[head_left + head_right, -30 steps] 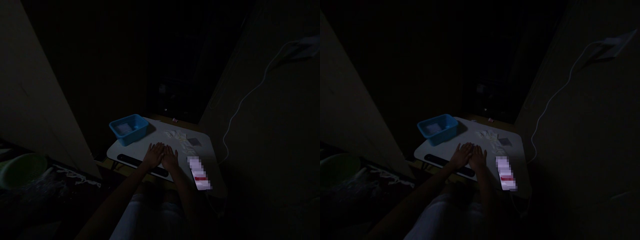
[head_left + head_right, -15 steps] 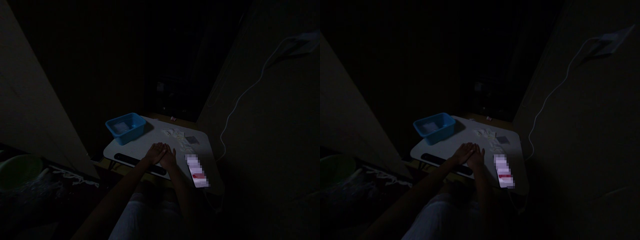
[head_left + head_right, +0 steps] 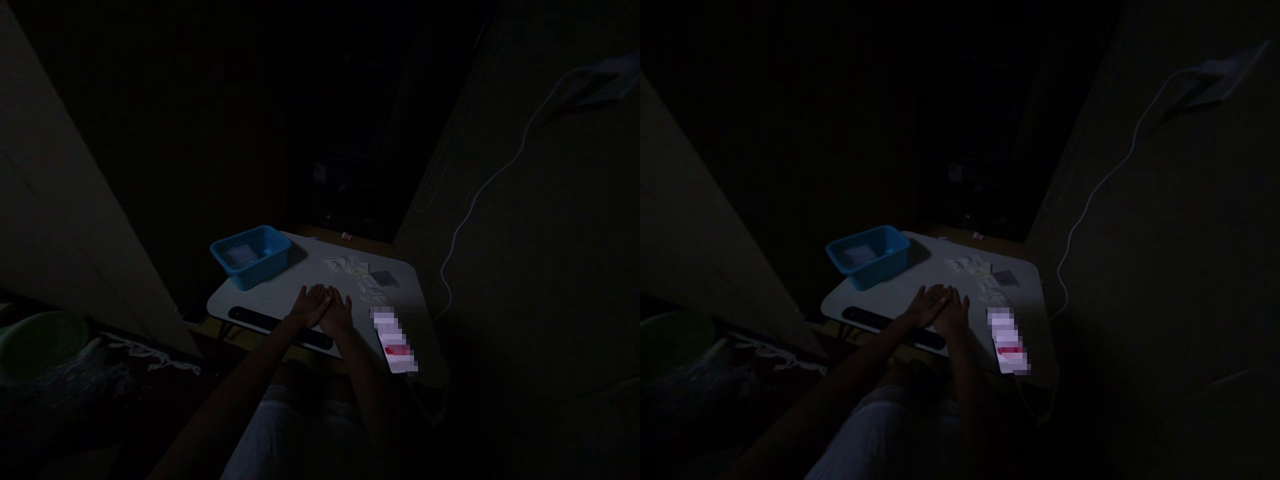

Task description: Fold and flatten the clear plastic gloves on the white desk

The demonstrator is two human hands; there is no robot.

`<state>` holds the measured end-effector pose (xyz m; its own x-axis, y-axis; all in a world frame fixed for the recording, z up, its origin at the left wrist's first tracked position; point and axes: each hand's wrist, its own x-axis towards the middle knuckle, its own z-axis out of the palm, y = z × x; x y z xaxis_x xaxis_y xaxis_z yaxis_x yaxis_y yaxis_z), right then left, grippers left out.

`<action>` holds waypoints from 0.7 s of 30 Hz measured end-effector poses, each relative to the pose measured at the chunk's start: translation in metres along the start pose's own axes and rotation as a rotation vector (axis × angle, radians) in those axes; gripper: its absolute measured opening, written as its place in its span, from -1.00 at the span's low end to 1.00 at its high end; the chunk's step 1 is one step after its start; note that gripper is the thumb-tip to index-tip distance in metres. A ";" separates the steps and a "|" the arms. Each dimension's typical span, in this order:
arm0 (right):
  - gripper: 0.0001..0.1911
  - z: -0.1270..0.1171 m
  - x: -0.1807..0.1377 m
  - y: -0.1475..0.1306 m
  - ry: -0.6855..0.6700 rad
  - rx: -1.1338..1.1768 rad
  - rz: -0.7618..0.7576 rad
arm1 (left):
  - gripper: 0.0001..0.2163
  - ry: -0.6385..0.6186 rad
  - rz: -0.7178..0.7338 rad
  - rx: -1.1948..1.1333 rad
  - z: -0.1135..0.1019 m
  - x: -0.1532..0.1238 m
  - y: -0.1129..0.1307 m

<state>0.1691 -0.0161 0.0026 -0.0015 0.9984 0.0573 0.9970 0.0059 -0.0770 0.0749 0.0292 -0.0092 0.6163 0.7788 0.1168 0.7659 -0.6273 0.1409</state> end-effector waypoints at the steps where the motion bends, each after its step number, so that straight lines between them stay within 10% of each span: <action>1: -0.45 0.000 0.000 0.000 0.001 0.004 0.004 | -0.52 -0.003 -0.004 -0.005 0.000 0.000 0.000; 21: -0.41 0.011 0.003 0.002 0.101 0.011 0.027 | -0.56 0.085 -0.178 0.086 -0.003 -0.010 -0.017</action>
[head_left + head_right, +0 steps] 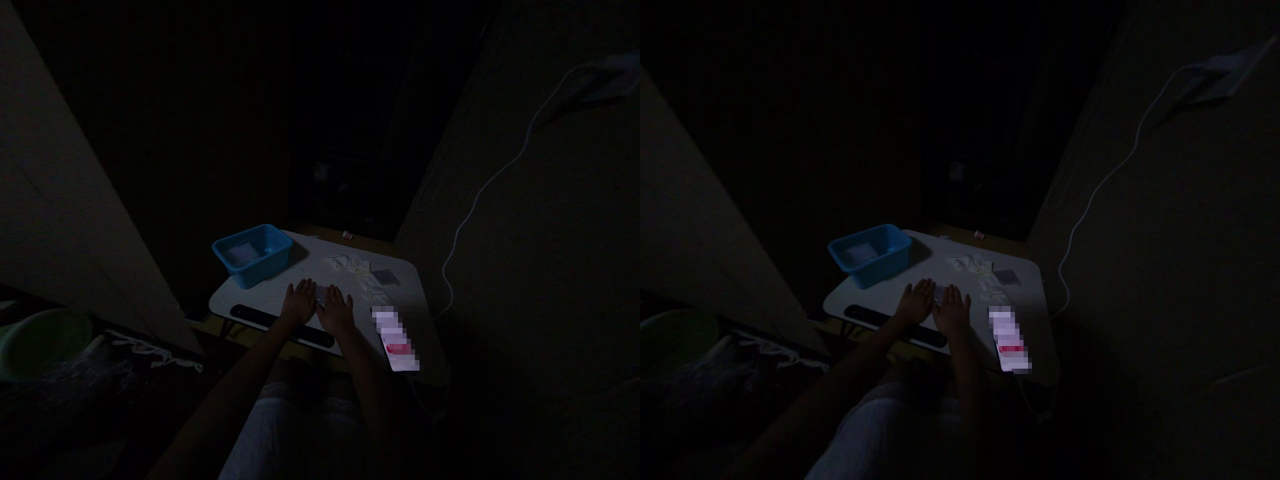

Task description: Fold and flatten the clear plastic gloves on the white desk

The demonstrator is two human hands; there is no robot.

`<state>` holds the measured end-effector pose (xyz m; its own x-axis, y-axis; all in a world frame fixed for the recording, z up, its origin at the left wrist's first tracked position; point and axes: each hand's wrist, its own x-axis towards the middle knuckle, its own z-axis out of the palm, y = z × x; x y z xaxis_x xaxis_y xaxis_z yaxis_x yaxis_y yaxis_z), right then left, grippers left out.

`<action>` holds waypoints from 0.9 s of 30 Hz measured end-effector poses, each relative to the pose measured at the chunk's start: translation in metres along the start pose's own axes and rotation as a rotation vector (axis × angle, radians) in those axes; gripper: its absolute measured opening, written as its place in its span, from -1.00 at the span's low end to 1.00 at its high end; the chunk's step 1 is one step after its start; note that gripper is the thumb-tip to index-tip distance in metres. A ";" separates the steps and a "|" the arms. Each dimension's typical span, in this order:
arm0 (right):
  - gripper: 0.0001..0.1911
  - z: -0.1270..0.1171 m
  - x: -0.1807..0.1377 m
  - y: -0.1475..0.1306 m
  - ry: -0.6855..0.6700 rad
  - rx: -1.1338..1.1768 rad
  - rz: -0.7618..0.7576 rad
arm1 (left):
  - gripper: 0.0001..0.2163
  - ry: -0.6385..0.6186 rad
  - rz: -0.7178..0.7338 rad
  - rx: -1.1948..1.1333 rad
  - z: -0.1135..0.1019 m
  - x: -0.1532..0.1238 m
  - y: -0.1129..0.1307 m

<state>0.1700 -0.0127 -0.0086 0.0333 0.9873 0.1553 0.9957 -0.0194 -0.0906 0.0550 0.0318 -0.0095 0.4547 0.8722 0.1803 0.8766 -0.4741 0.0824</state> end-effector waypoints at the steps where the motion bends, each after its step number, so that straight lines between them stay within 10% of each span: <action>1: -0.41 0.000 0.000 0.000 0.006 0.001 -0.001 | -0.56 0.006 -0.010 0.006 0.000 0.000 0.000; 15: -0.41 -0.006 -0.005 0.002 0.171 -0.035 -0.035 | -0.55 0.033 -0.008 0.019 0.002 -0.001 0.001; 27: -0.46 -0.003 0.005 0.002 0.010 -0.035 -0.242 | -0.55 0.007 -0.008 0.042 0.003 0.001 0.000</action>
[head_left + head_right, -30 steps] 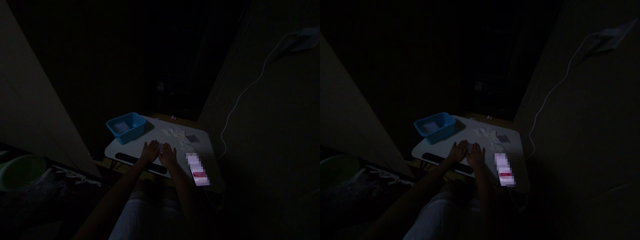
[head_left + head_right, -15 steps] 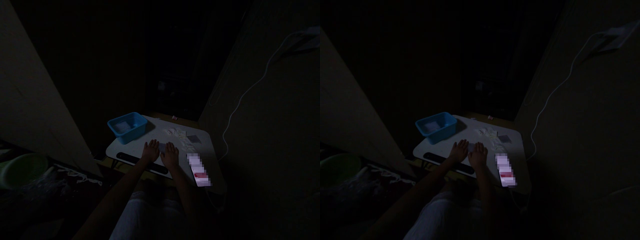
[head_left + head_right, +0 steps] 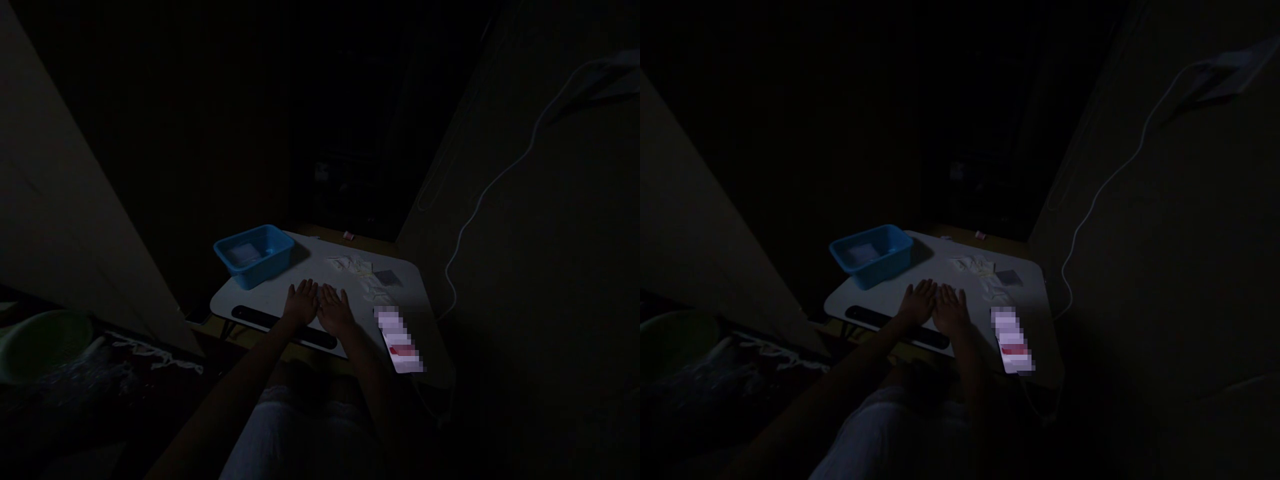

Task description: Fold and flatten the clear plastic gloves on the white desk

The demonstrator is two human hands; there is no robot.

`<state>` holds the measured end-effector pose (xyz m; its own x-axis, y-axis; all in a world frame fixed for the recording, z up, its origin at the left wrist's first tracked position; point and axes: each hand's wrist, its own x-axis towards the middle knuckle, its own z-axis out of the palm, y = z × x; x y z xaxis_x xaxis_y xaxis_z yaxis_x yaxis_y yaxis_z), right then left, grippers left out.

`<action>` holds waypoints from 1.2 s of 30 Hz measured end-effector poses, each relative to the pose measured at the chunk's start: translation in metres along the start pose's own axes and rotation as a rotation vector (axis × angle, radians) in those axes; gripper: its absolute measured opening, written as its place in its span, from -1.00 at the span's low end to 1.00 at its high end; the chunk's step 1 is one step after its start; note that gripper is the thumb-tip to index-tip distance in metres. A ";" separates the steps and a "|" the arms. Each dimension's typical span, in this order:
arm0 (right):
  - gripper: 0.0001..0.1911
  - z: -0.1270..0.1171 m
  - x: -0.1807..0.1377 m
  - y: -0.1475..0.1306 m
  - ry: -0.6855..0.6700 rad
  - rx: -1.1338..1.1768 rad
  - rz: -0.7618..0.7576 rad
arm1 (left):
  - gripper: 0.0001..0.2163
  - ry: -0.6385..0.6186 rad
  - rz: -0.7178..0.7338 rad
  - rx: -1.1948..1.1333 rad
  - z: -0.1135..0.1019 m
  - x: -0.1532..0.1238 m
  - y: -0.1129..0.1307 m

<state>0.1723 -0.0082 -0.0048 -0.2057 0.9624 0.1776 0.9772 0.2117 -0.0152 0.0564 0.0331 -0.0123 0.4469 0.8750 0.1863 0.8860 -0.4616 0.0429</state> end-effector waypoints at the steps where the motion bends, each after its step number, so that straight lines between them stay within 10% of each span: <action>1: -0.45 0.000 0.000 0.000 -0.005 0.003 0.002 | -0.55 0.001 -0.001 0.003 0.000 0.000 0.000; 36: -0.46 0.000 0.000 -0.001 -0.042 0.040 0.035 | -0.56 0.002 0.000 0.009 -0.001 -0.002 0.001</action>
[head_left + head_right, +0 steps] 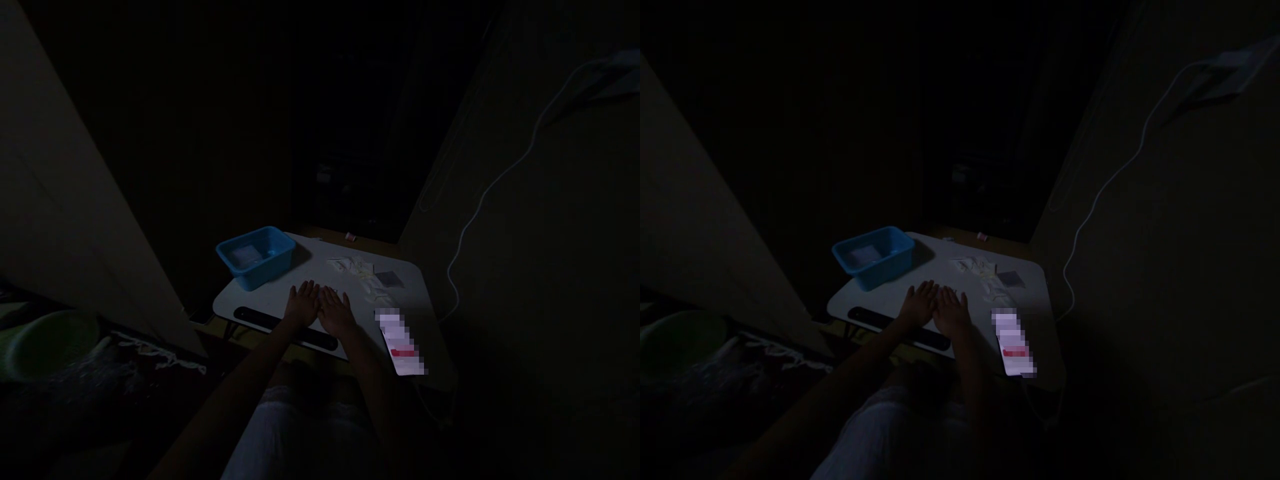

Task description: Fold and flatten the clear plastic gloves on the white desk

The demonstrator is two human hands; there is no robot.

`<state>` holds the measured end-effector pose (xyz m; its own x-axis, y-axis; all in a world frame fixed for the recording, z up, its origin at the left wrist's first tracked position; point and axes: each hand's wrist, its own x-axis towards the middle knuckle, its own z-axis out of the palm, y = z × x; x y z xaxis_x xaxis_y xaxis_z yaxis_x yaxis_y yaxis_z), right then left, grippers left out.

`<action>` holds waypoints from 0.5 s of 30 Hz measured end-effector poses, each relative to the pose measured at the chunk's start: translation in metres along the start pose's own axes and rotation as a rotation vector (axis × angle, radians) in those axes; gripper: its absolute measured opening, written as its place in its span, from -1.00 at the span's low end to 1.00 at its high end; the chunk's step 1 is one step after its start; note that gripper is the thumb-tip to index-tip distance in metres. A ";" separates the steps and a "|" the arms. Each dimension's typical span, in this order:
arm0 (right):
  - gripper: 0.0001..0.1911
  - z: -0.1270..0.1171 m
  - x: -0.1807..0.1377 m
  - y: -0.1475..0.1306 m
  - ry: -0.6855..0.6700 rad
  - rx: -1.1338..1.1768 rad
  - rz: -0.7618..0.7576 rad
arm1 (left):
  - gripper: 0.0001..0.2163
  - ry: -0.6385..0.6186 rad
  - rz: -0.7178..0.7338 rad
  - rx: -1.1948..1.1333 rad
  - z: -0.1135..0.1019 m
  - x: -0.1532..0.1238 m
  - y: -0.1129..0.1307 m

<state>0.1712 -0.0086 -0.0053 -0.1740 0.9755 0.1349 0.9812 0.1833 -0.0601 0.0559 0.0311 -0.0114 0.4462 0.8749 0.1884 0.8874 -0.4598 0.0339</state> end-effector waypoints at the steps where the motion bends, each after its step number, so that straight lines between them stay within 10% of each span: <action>1: -0.46 0.000 0.000 0.000 -0.001 0.003 0.000 | -0.56 -0.006 0.000 0.000 0.000 0.000 0.000; 15: -0.47 -0.003 -0.001 -0.003 -0.007 -0.026 -0.007 | -0.58 0.090 0.168 -0.079 -0.008 -0.003 -0.001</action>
<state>0.1692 -0.0108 -0.0021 -0.1812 0.9750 0.1283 0.9818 0.1869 -0.0338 0.0530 0.0273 -0.0042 0.5720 0.7692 0.2849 0.7876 -0.6121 0.0712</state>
